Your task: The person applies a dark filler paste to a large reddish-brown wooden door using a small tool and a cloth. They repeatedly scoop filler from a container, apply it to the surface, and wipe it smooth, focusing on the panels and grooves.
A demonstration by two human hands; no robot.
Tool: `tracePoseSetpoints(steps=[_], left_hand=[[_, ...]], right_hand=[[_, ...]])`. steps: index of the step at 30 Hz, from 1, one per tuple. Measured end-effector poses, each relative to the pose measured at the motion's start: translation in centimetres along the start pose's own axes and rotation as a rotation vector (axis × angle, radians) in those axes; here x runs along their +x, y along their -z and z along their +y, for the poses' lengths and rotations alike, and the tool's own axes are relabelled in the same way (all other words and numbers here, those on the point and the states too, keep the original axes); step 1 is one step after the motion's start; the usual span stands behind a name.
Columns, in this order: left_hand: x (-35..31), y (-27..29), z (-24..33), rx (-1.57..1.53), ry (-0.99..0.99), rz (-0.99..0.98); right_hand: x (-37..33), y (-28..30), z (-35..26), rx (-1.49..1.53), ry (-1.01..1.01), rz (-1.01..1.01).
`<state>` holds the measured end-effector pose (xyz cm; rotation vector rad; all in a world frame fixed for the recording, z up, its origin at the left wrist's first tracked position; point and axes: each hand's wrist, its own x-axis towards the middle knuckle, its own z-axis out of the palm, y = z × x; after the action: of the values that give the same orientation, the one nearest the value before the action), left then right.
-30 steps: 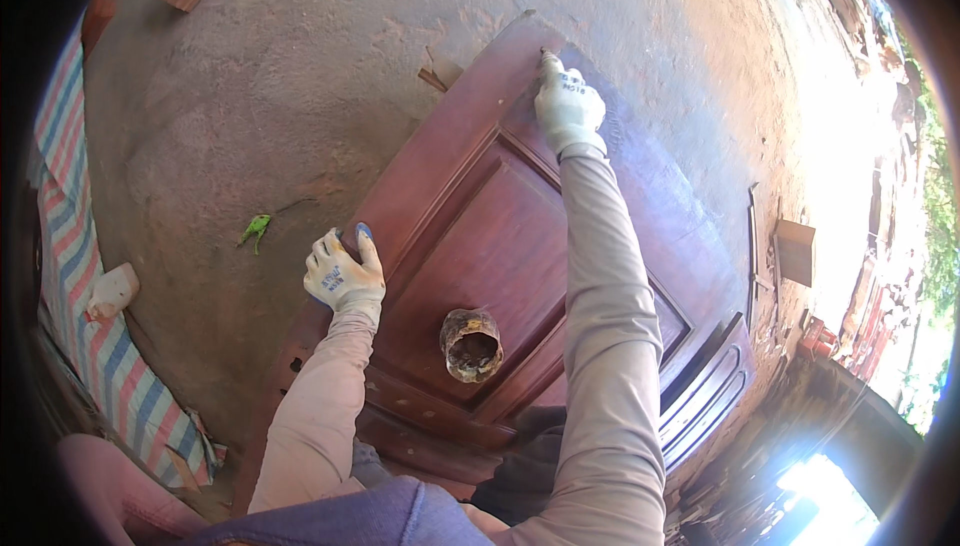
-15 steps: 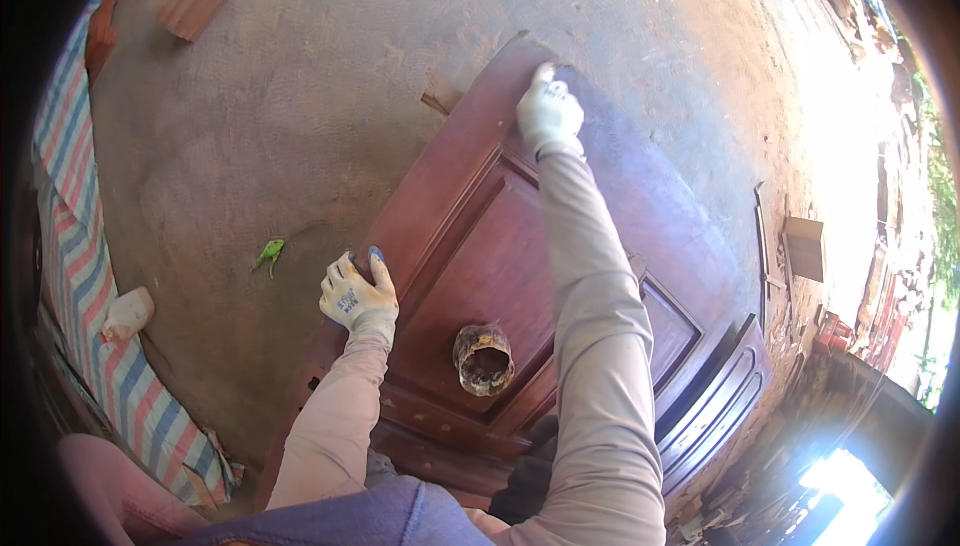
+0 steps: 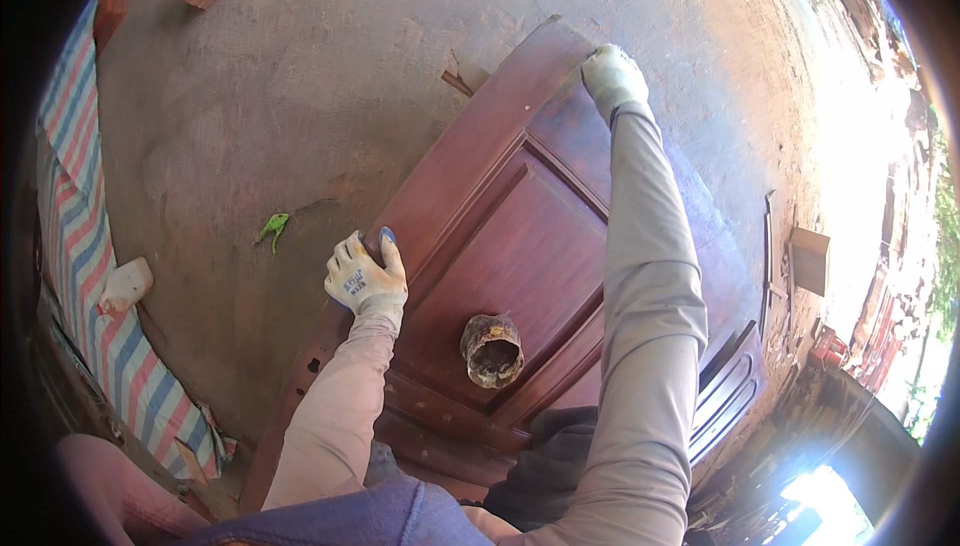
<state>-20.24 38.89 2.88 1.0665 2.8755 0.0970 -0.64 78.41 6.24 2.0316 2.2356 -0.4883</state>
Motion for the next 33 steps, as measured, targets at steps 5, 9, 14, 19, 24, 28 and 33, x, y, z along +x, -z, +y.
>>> tracePoseSetpoints(steps=[5, 9, 14, 19, 24, 28, 33], left_hand=[[-0.1, -0.2, -0.1, 0.013, -0.004, 0.005], [-0.1, -0.1, 0.3, 0.007, 0.0, 0.002], [-0.2, 0.0, 0.4, -0.025, 0.011, -0.046], [0.2, 0.3, 0.2, -0.01, 0.005, -0.006], [0.0, -0.3, 0.2, 0.018, 0.006, -0.02], [0.0, 0.6, 0.4, 0.015, 0.041, -0.107], [-0.7, 0.0, 0.2, 0.04, 0.04, -0.054]], right_hand=[[-1.4, -0.7, -1.5, 0.022, 0.004, -0.004], [-3.7, -1.4, -1.8, 0.057, 0.01, 0.048], [-2.6, -1.7, 4.5, 0.44, 0.101, -0.017], [-1.2, 0.4, 4.0, 0.101, 0.102, 0.139], [-3.8, -0.3, 1.8, -0.078, 0.11, 0.063], [-8.5, 0.8, 2.4, 0.005, 0.294, -0.078], [-18.9, 0.6, 2.8, 0.31, 0.352, -0.1]])
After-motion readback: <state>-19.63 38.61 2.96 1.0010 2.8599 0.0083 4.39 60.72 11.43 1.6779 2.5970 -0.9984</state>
